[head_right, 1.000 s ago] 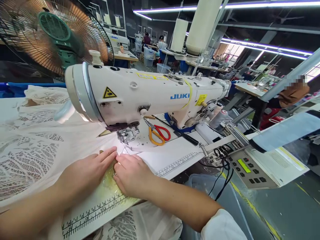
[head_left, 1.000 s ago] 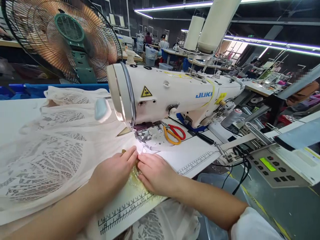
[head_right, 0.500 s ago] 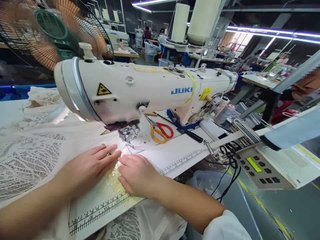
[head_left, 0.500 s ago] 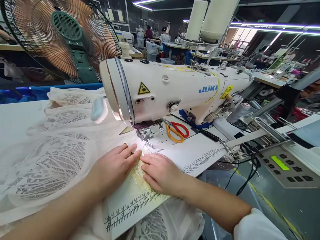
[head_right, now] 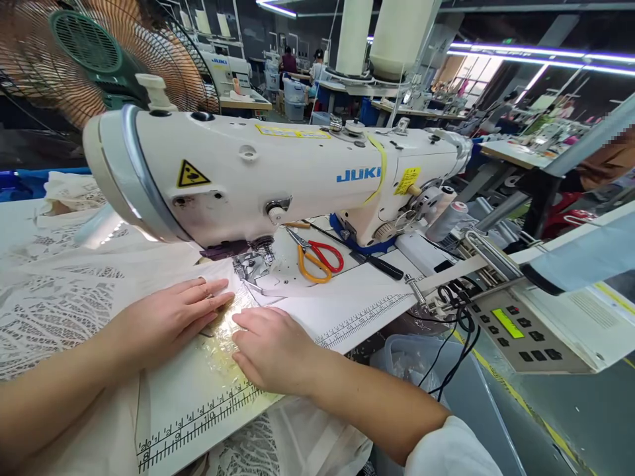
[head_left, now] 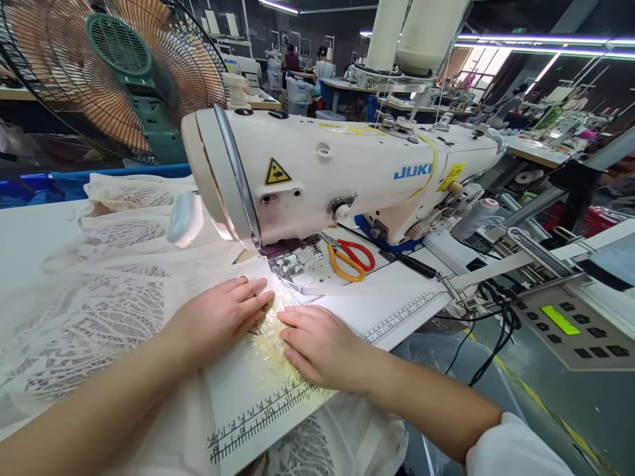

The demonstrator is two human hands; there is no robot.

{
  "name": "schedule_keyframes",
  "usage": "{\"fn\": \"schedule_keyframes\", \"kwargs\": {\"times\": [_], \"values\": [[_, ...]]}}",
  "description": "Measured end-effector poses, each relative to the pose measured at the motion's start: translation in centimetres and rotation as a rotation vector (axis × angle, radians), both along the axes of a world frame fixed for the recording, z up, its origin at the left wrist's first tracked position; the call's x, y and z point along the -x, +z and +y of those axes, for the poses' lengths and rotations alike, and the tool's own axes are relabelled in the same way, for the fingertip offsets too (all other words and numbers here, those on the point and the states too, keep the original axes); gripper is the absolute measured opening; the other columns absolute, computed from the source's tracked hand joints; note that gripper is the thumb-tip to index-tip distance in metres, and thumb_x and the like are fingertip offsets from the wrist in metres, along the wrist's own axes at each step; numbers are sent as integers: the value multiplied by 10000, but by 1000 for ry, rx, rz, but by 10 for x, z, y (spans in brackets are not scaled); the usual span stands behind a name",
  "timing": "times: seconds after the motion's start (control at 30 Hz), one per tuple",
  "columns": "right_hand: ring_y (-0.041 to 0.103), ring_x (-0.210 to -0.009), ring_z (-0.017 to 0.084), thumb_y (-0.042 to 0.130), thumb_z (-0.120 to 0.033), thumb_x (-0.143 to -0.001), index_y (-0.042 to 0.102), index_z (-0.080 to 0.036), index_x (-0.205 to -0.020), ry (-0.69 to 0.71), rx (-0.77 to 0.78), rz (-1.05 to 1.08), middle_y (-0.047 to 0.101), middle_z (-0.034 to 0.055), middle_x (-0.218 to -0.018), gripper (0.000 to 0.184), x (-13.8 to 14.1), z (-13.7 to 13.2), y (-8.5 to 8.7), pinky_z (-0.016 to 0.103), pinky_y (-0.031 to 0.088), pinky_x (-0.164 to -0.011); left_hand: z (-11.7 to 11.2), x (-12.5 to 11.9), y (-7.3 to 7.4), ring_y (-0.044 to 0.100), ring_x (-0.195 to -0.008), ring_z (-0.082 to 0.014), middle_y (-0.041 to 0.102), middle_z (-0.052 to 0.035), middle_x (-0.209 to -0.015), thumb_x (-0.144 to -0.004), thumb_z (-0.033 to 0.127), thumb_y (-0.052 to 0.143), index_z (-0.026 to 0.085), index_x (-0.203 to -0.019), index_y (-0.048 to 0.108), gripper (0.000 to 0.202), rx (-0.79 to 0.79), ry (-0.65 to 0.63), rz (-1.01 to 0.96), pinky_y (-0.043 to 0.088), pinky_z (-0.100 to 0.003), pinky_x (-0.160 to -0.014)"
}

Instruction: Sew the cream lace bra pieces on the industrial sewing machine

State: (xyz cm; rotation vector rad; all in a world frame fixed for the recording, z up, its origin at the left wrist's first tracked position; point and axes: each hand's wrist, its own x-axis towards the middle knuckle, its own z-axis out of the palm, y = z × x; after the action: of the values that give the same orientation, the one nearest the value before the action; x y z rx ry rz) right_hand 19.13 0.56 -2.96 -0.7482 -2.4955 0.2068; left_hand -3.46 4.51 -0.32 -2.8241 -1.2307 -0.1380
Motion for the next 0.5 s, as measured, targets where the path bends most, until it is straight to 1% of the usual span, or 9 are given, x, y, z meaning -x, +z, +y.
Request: {"fn": "schedule_keyframes", "kwargs": {"times": [0.1,0.27,0.37,0.5], "values": [[588,-1105,246,493,-226,-875,656,-117,-932,-7,-22,23,655,124,-1163,203,0,0,0,359,474,-970,7,3,1,640,-1041,-254,654,-86,-1243,-951,439,167,234,-1164,655,571,-20,-8,7,539,-398,-873],[600,-1080,245,487,-235,-870,668,-113,-903,-8,-45,54,665,122,-1147,220,2,0,-2,353,483,-948,16,5,4,666,-956,-265,670,-131,-1201,-950,452,130,178,-1125,681,640,-78,-26,17,566,-389,-784],[597,-1082,239,489,-246,-867,666,-125,-895,-15,-50,57,665,114,-1153,217,2,1,-5,348,481,-944,21,7,4,662,-972,-279,662,-144,-1213,-947,449,127,167,-1117,687,650,-94,-14,34,564,-401,-790],[590,-1084,236,497,-254,-863,659,-136,-880,-25,-76,61,666,110,-1147,201,1,3,-5,351,479,-930,27,9,2,642,-1024,-306,629,-160,-1260,-940,424,162,159,-1151,669,611,-94,44,70,547,-434,-833]]}}
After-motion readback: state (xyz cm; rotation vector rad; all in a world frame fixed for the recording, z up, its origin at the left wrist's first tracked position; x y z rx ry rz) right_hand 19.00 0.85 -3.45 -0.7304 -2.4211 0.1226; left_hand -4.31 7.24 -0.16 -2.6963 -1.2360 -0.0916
